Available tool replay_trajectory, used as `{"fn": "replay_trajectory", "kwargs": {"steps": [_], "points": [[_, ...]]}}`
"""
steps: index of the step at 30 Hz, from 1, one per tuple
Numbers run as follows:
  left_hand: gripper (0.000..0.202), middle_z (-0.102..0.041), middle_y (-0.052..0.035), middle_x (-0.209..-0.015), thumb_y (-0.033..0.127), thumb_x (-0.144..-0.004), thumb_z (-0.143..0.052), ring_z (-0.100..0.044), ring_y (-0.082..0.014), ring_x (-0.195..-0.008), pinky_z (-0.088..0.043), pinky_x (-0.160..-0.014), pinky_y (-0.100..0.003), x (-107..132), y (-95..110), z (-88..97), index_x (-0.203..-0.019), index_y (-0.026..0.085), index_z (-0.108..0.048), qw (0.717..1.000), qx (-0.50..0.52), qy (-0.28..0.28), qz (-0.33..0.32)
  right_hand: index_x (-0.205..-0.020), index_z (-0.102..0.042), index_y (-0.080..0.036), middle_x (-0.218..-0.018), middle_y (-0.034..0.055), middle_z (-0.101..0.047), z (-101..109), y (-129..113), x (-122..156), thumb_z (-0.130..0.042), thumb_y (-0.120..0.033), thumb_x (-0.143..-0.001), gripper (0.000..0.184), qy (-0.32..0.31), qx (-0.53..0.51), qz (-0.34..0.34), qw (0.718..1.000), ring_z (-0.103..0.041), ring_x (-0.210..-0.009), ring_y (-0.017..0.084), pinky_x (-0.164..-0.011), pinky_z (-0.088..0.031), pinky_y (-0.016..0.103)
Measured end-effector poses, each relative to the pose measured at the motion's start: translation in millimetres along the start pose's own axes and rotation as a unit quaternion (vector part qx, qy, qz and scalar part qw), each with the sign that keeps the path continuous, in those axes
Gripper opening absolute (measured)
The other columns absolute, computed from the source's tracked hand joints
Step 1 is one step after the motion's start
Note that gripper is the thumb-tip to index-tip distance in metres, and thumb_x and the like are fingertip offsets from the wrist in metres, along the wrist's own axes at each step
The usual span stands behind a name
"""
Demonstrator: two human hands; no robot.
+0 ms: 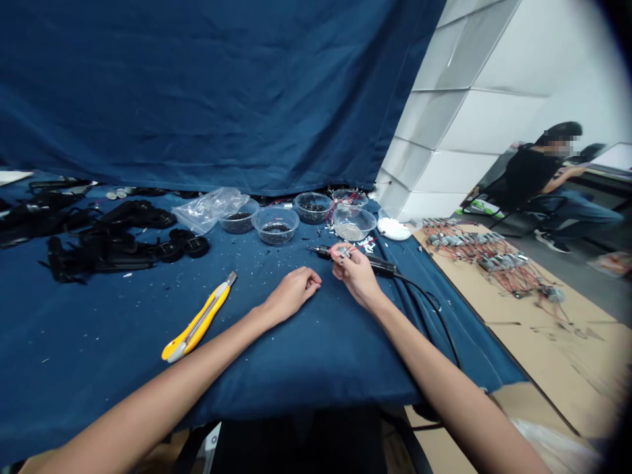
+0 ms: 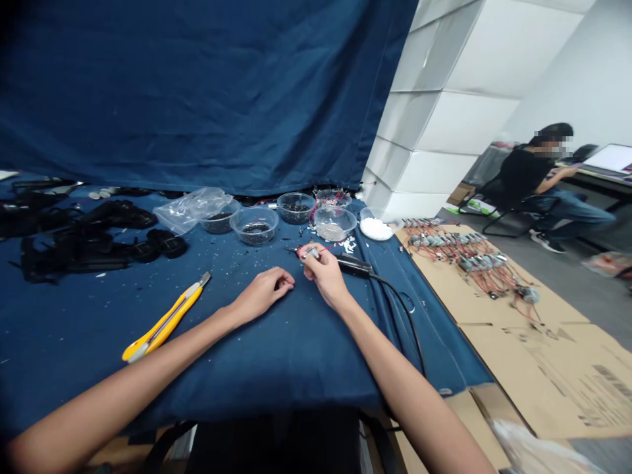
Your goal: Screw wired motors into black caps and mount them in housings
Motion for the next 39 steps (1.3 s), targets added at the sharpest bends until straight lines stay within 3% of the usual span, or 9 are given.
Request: {"fn": "replay_trajectory", "kwargs": {"steps": [4, 7, 12, 19, 24, 34, 39], "points": [[0.007, -0.060, -0.0037, -0.091, 0.015, -0.088, -0.055, -0.058, -0.0125, -0.079, -0.047, -0.075, -0.024, -3, -7, -8.3, -0.093, 0.014, -0.060, 1.000, 0.015, -0.012, 0.007, -0.090, -0.064, -0.015, -0.060, -0.0033, -0.046, 4, 20, 6, -0.061, -0.046, -0.082, 0.033, -0.057, 0.185, -0.045, 0.980, -0.036, -0.051, 0.007, -0.048, -0.027, 0.022], [0.006, -0.060, -0.0031, -0.088, 0.018, -0.088, -0.058, -0.056, -0.0135, -0.078, -0.045, -0.074, -0.026, -3, -12, -8.6, -0.091, 0.014, -0.060, 1.000, 0.019, -0.013, 0.018, -0.091, -0.064, -0.015, -0.065, -0.0012, -0.051, 6, 22, 9, -0.055, -0.050, -0.086, 0.037, -0.083, 0.248, -0.057, 0.964, -0.042, -0.053, 0.008, -0.050, -0.032, 0.023], [0.011, -0.058, -0.0021, -0.082, 0.024, -0.088, -0.061, -0.054, -0.0147, -0.074, -0.043, -0.071, -0.027, -5, -12, -8.1, -0.085, 0.014, -0.058, 1.000, -0.012, -0.006, 0.020, -0.094, -0.063, -0.015, -0.065, -0.0011, -0.053, 7, 26, 8, -0.054, -0.053, -0.085, 0.040, -0.101, 0.284, -0.089, 0.949, -0.047, -0.053, 0.009, -0.050, -0.037, 0.023], [0.018, -0.057, -0.0034, -0.082, 0.028, -0.087, -0.064, -0.054, -0.0176, -0.078, -0.042, -0.072, -0.029, -8, -6, -7.8, -0.080, 0.014, -0.053, 0.996, -0.077, -0.022, 0.035, -0.087, -0.055, -0.016, -0.064, -0.0021, -0.053, 13, 36, 6, -0.070, -0.054, -0.072, 0.043, -0.067, 0.294, -0.128, 0.945, -0.046, -0.052, 0.009, -0.050, -0.035, 0.023], [0.019, -0.057, -0.0042, -0.083, 0.028, -0.088, -0.062, -0.053, -0.0188, -0.080, -0.042, -0.073, -0.030, -8, -7, -8.9, -0.079, 0.015, -0.052, 0.995, -0.083, -0.032, 0.036, -0.078, -0.050, -0.018, -0.064, -0.0034, -0.049, 15, 39, 5, -0.070, -0.051, -0.072, 0.039, -0.055, 0.323, -0.082, 0.941, -0.039, -0.056, 0.008, -0.052, -0.029, 0.022], [0.009, -0.057, -0.0042, -0.084, 0.019, -0.091, -0.054, -0.053, -0.0191, -0.081, -0.043, -0.075, -0.032, -6, -10, -12.6, -0.083, 0.015, -0.052, 0.993, -0.116, -0.024, -0.013, -0.076, -0.049, -0.019, -0.059, -0.0042, -0.048, 10, 36, 5, -0.065, -0.045, -0.078, 0.030, -0.066, 0.420, -0.017, 0.905, -0.038, -0.055, 0.009, -0.054, -0.029, 0.024], [0.008, -0.058, -0.0036, -0.082, 0.020, -0.091, -0.054, -0.055, -0.0175, -0.078, -0.044, -0.074, -0.031, -4, -9, -9.0, -0.085, 0.015, -0.054, 0.995, -0.093, -0.023, 0.012, -0.076, -0.050, -0.019, -0.062, -0.0020, -0.052, 13, 36, 7, -0.064, -0.051, -0.078, 0.035, -0.065, 0.385, -0.035, 0.920, -0.042, -0.057, 0.010, -0.054, -0.031, 0.024]]}}
Point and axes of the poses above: each hand's wrist, its own x-axis away from the middle knuckle, its own z-axis out of the back of the hand, y = z × x, the point moved 5 cm from there along -x, towards the middle knuckle
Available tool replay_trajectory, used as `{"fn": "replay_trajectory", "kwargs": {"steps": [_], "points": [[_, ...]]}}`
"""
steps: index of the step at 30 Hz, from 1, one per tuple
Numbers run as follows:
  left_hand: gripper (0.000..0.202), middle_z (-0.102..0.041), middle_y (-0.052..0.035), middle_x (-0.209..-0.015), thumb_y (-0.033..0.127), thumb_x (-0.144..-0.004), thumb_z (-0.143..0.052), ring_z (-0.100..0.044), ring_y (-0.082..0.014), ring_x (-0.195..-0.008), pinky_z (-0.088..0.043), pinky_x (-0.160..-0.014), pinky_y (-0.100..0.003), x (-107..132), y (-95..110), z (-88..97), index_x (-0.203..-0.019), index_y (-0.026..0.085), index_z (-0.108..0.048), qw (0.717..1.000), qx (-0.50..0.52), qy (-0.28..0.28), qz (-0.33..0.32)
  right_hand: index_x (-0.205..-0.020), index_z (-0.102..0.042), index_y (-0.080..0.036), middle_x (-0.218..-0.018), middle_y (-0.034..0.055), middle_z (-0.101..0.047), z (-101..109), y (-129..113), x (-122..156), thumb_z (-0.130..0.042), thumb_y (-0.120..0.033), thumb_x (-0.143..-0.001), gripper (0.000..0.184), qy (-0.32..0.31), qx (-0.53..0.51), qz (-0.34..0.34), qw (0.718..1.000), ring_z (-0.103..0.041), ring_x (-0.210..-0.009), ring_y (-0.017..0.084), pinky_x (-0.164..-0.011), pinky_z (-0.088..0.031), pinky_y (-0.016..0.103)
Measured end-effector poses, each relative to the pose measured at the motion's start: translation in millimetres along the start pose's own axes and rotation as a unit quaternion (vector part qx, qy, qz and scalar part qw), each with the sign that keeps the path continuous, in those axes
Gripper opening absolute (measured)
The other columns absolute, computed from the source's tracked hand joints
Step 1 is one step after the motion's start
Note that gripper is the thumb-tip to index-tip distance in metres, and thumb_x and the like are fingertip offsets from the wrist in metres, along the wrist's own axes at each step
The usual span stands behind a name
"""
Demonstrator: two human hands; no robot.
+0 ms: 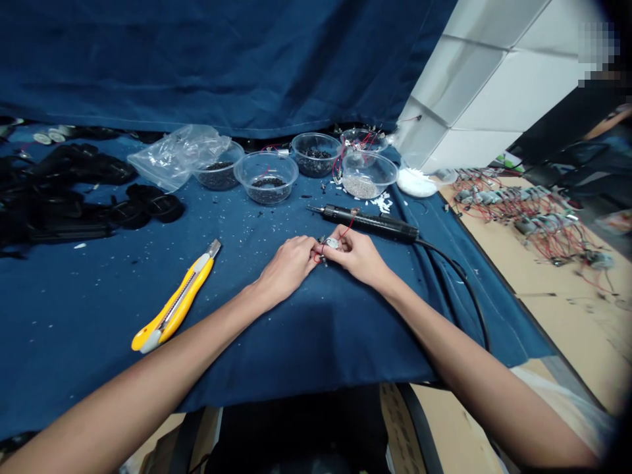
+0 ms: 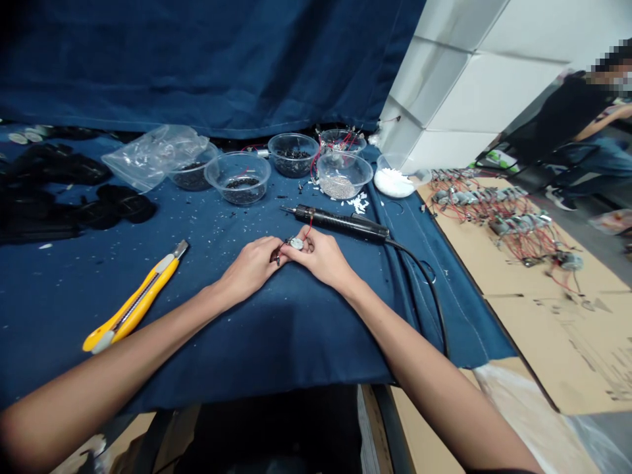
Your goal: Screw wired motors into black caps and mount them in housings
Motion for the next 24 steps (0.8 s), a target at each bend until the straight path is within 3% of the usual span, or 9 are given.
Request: {"fn": "replay_trajectory", "kwargs": {"steps": [5, 9, 24], "points": [[0.003, -0.059, -0.0017, -0.079, 0.018, -0.089, -0.057, -0.055, -0.0155, -0.074, -0.043, -0.072, -0.028, 0, 1, 1.8, -0.087, 0.015, -0.056, 0.999, 0.045, -0.004, 0.006, -0.077, -0.051, -0.019, -0.063, -0.0015, -0.054, 2, -4, 5, -0.064, -0.051, -0.079, 0.034, 0.008, -0.007, -0.006, 1.000, -0.045, -0.056, 0.010, -0.055, -0.033, 0.024], [0.005, -0.058, -0.0023, -0.080, 0.017, -0.090, -0.056, -0.053, -0.0159, -0.076, -0.042, -0.072, -0.028, -1, 1, 0.4, -0.085, 0.015, -0.055, 1.000, 0.024, -0.003, -0.015, -0.076, -0.051, -0.019, -0.062, -0.0025, -0.053, 3, -6, 5, -0.066, -0.048, -0.078, 0.033, 0.016, 0.042, 0.009, 0.999, -0.044, -0.056, 0.009, -0.056, -0.033, 0.024], [0.007, -0.054, -0.0033, -0.082, 0.016, -0.090, -0.054, -0.050, -0.0170, -0.079, -0.042, -0.075, -0.030, -2, 1, -1.3, -0.084, 0.014, -0.051, 0.998, -0.024, -0.012, -0.053, -0.074, -0.047, -0.019, -0.059, -0.0035, -0.048, -3, -11, 3, -0.064, -0.039, -0.078, 0.026, 0.021, 0.070, 0.037, 0.997, -0.039, -0.053, 0.008, -0.055, -0.031, 0.024]]}}
Point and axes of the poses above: each hand's wrist, its own x-axis away from the middle knuckle, its own z-axis out of the back of the hand, y = z × x, the point moved 5 cm from there along -x, towards the middle knuckle
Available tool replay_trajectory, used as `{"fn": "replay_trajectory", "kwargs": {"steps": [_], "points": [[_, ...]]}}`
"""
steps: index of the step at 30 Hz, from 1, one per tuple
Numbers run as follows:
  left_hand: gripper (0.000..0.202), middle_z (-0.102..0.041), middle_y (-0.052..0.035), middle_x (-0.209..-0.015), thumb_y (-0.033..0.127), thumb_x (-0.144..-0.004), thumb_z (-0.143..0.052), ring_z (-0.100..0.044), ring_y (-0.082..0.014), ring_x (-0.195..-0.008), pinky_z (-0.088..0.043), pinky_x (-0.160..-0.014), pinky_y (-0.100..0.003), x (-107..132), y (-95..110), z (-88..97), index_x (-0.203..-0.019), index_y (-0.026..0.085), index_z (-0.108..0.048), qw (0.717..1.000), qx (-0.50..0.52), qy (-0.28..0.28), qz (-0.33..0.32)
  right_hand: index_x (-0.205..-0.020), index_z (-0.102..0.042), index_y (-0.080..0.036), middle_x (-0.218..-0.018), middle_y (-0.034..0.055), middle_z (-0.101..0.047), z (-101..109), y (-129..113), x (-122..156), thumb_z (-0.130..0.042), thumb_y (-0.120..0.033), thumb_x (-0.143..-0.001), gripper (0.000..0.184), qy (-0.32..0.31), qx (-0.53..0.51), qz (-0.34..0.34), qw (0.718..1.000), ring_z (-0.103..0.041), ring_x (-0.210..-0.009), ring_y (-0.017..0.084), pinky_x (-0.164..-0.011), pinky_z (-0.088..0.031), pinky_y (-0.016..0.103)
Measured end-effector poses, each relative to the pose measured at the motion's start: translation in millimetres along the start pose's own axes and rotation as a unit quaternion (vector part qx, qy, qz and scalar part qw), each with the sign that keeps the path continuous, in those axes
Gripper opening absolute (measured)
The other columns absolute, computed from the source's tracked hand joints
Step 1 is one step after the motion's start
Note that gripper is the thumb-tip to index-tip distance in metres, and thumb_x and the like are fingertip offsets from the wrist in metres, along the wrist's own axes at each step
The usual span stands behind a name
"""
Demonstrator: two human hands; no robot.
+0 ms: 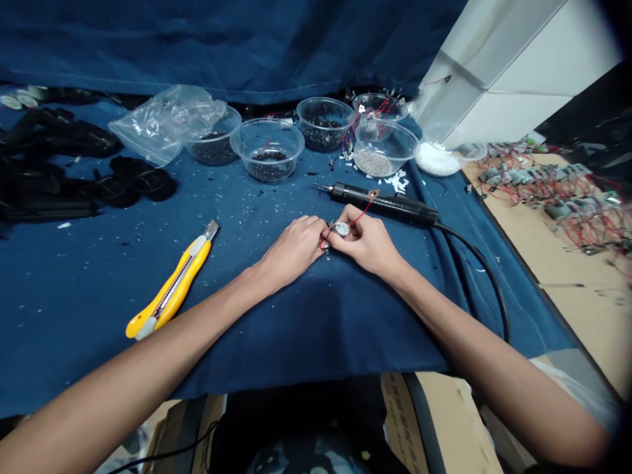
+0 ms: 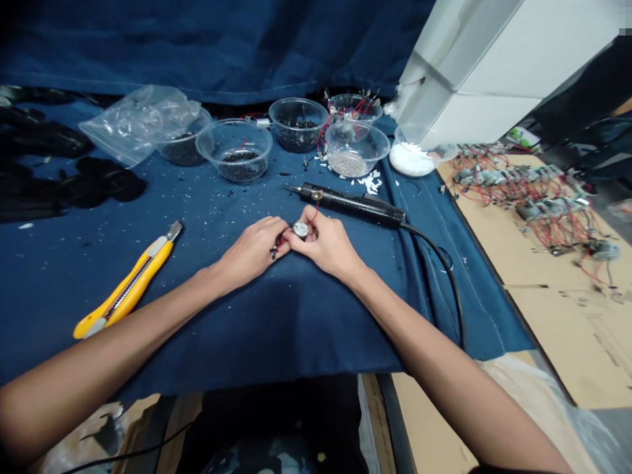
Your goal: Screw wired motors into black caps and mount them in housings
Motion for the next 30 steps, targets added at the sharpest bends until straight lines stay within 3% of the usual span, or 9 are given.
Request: {"fn": "replay_trajectory", "kwargs": {"steps": [6, 21, 30], "points": [[0.007, -0.051, -0.0021, -0.078, 0.013, -0.089, -0.050, -0.048, -0.0151, -0.076, -0.042, -0.074, -0.030, -3.1, 2.4, 3.9, -0.082, 0.013, -0.050, 0.999, 0.034, -0.028, 0.018, -0.072, -0.044, -0.019, -0.062, -0.0033, -0.047, -1.2, -1.3, -2.6, -0.065, -0.035, -0.077, 0.026, 0.006, 0.017, 0.012, 1.000, -0.038, -0.054, 0.008, -0.056, -0.031, 0.024], [0.012, -0.050, -0.0021, -0.076, 0.012, -0.087, -0.052, -0.052, -0.0176, -0.079, -0.044, -0.077, -0.033, -1.4, 3.0, 4.9, -0.077, 0.015, -0.047, 0.999, 0.052, -0.004, 0.004, -0.073, -0.043, -0.019, -0.061, -0.0041, -0.042, -1.9, -6.6, -4.7, -0.065, -0.035, -0.077, 0.027, -0.010, 0.052, 0.020, 0.998, -0.036, -0.058, 0.008, -0.058, -0.028, 0.023], [0.008, -0.055, -0.0037, -0.082, 0.014, -0.091, -0.050, -0.053, -0.0164, -0.080, -0.044, -0.077, -0.031, 1.4, 2.9, 9.6, -0.085, 0.012, -0.055, 0.998, 0.059, -0.012, -0.011, -0.074, -0.042, -0.020, -0.061, -0.0042, -0.047, -3.7, -9.7, 0.2, -0.064, -0.036, -0.079, 0.028, -0.006, 0.062, 0.027, 0.998, -0.040, -0.055, 0.009, -0.059, -0.031, 0.024]]}}
Point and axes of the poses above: each hand's wrist, its own x-axis away from the middle knuckle, its own z-axis out of the back of the hand, y = z × x, the point moved 5 cm from there along -x, towards the middle knuckle
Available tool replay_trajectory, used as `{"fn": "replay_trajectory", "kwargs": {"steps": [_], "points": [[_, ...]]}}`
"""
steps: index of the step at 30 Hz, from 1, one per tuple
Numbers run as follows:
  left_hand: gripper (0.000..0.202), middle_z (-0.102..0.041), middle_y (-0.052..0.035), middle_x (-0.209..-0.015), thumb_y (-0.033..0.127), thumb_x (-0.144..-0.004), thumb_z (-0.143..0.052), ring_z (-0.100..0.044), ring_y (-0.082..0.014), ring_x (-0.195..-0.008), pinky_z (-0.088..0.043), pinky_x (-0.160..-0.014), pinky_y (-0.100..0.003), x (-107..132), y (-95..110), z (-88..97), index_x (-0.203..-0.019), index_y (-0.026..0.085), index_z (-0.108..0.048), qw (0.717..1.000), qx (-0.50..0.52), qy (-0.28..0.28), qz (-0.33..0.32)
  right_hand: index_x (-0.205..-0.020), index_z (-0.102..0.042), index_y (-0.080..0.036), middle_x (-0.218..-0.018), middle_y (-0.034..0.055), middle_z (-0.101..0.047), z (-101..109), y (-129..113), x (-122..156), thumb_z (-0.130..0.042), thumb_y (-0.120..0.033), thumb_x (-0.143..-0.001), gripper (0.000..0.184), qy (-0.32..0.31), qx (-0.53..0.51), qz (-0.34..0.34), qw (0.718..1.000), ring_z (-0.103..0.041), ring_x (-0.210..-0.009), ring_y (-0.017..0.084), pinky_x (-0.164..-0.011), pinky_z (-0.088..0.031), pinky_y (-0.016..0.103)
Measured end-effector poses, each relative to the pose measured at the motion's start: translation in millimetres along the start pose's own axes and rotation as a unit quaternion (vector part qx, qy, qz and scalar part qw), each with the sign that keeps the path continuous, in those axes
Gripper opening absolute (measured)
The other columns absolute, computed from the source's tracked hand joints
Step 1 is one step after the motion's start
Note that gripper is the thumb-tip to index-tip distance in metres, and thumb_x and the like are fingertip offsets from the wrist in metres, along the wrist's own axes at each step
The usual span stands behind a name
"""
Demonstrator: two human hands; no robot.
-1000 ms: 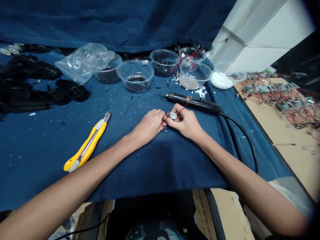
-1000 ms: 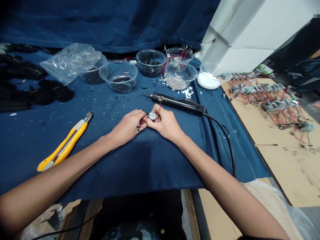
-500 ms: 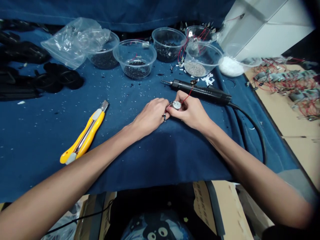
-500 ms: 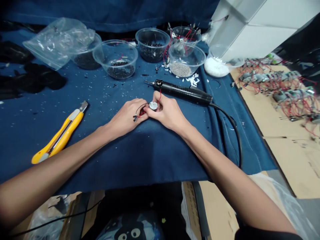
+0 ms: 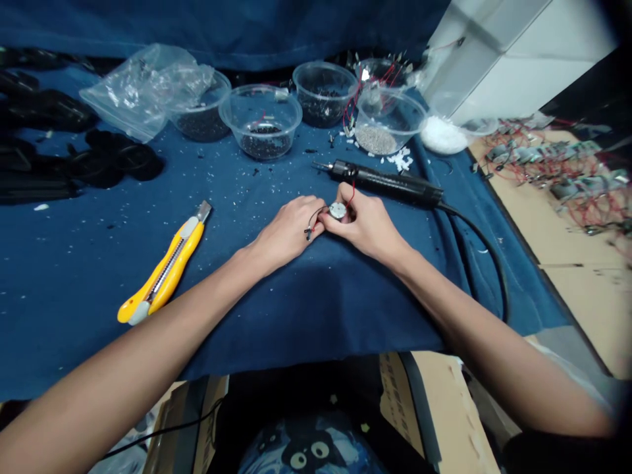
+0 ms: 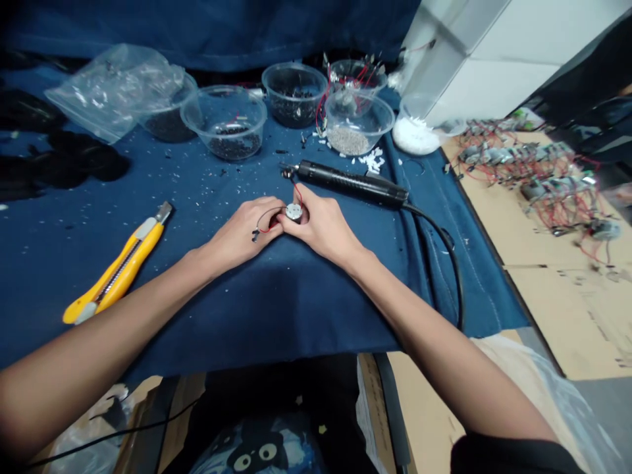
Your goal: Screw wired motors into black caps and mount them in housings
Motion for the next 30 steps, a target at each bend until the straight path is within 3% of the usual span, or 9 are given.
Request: {"fn": "replay_trajectory", "kwargs": {"steps": [10, 12, 14, 16, 18, 20, 22, 25, 30], "points": [[0.025, -0.062, -0.0074, -0.088, 0.027, -0.099, -0.040, -0.057, -0.0197, -0.085, -0.042, -0.078, -0.030, 6, -9, 11.2, -0.093, 0.013, -0.061, 0.989, -0.146, -0.013, -0.025, -0.079, -0.042, -0.020, -0.062, -0.0045, -0.044, 1, 8, 2, -0.063, -0.052, -0.081, 0.038, -0.022, -0.059, -0.029, 0.998, -0.039, -0.056, 0.009, -0.055, -0.029, 0.023], [0.030, -0.064, -0.0081, -0.085, 0.032, -0.098, -0.040, -0.059, -0.0203, -0.080, -0.041, -0.072, -0.030, 6, -14, 20.1, -0.090, 0.014, -0.062, 0.986, -0.157, 0.019, 0.047, -0.080, -0.046, -0.020, -0.062, -0.0049, -0.044, 2, 9, 2, -0.064, -0.054, -0.079, 0.039, -0.024, -0.061, -0.028, 0.997, -0.039, -0.056, 0.009, -0.055, -0.030, 0.023], [0.042, -0.065, -0.0086, -0.075, 0.043, -0.097, -0.040, -0.059, -0.0207, -0.071, -0.040, -0.066, -0.030, 9, -23, 31.9, -0.078, 0.015, -0.065, 0.971, -0.140, 0.077, 0.179, -0.085, -0.051, -0.019, -0.062, -0.0049, -0.045, 2, 8, 3, -0.064, -0.054, -0.080, 0.037, -0.032, -0.062, -0.027, 0.997, -0.040, -0.057, 0.010, -0.056, -0.031, 0.023], [0.057, -0.060, -0.0076, -0.059, 0.055, -0.095, -0.037, -0.056, -0.0190, -0.058, -0.039, -0.061, -0.030, 13, -30, 37.1, -0.062, 0.016, -0.064, 0.946, -0.055, 0.109, 0.302, -0.092, -0.057, -0.019, -0.064, -0.0039, -0.049, 3, 5, 3, -0.061, -0.053, -0.083, 0.035, -0.046, -0.059, -0.022, 0.997, -0.042, -0.057, 0.010, -0.058, -0.033, 0.024], [0.066, -0.052, -0.0049, -0.047, 0.060, -0.094, -0.032, -0.051, -0.0156, -0.047, -0.038, -0.055, -0.028, 12, -30, 32.8, -0.054, 0.016, -0.060, 0.927, 0.104, 0.115, 0.341, -0.100, -0.060, -0.018, -0.069, -0.0016, -0.055, 3, 1, 4, -0.055, -0.050, -0.088, 0.034, -0.058, -0.051, -0.006, 0.997, -0.046, -0.060, 0.011, -0.061, -0.035, 0.025], [0.063, -0.053, -0.0027, -0.048, 0.059, -0.094, -0.034, -0.049, -0.0124, -0.046, -0.038, -0.054, -0.026, 6, -23, 26.5, -0.061, 0.014, -0.063, 0.915, 0.250, 0.123, 0.291, -0.105, -0.061, -0.018, -0.076, 0.0010, -0.059, 4, -3, 5, -0.050, -0.046, -0.092, 0.033, -0.061, -0.042, 0.018, 0.997, -0.050, -0.065, 0.012, -0.065, -0.037, 0.025], [0.044, -0.062, -0.0032, -0.066, 0.052, -0.091, -0.048, -0.055, -0.0119, -0.059, -0.042, -0.061, -0.024, 0, -14, 22.7, -0.082, 0.013, -0.067, 0.919, 0.304, 0.149, 0.201, -0.107, -0.062, -0.018, -0.079, 0.0022, -0.060, 4, -4, 4, -0.049, -0.044, -0.093, 0.032, -0.059, -0.035, 0.040, 0.997, -0.052, -0.068, 0.013, -0.068, -0.038, 0.026], [0.030, -0.065, -0.0051, -0.097, 0.038, -0.086, -0.061, -0.058, -0.0150, -0.089, -0.045, -0.082, -0.027, -5, -5, 11.8, -0.107, 0.017, -0.064, 0.944, 0.267, 0.164, 0.106, -0.096, -0.063, -0.016, -0.080, 0.0028, -0.059, 3, -3, 2, -0.050, -0.039, -0.093, 0.027, -0.042, -0.018, 0.063, 0.997, -0.052, -0.071, 0.013, -0.068, -0.038, 0.026], [0.025, -0.060, -0.0064, -0.104, 0.019, -0.094, -0.043, -0.055, -0.0168, -0.102, -0.042, -0.096, -0.035, -4, -5, -1.6, -0.111, 0.017, -0.062, 0.955, 0.242, 0.157, 0.066, -0.084, -0.061, -0.015, -0.070, 0.0003, -0.053, 3, 3, -1, -0.058, -0.041, -0.088, 0.027, -0.022, 0.005, 0.034, 0.999, -0.044, -0.063, 0.012, -0.060, -0.033, 0.026]]}}
Point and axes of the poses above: each hand's wrist, its own x-axis away from the middle knuckle, its own z-axis out of the back of the hand, y = z × x, the point moved 5 cm from there along -x, towards the middle knuckle
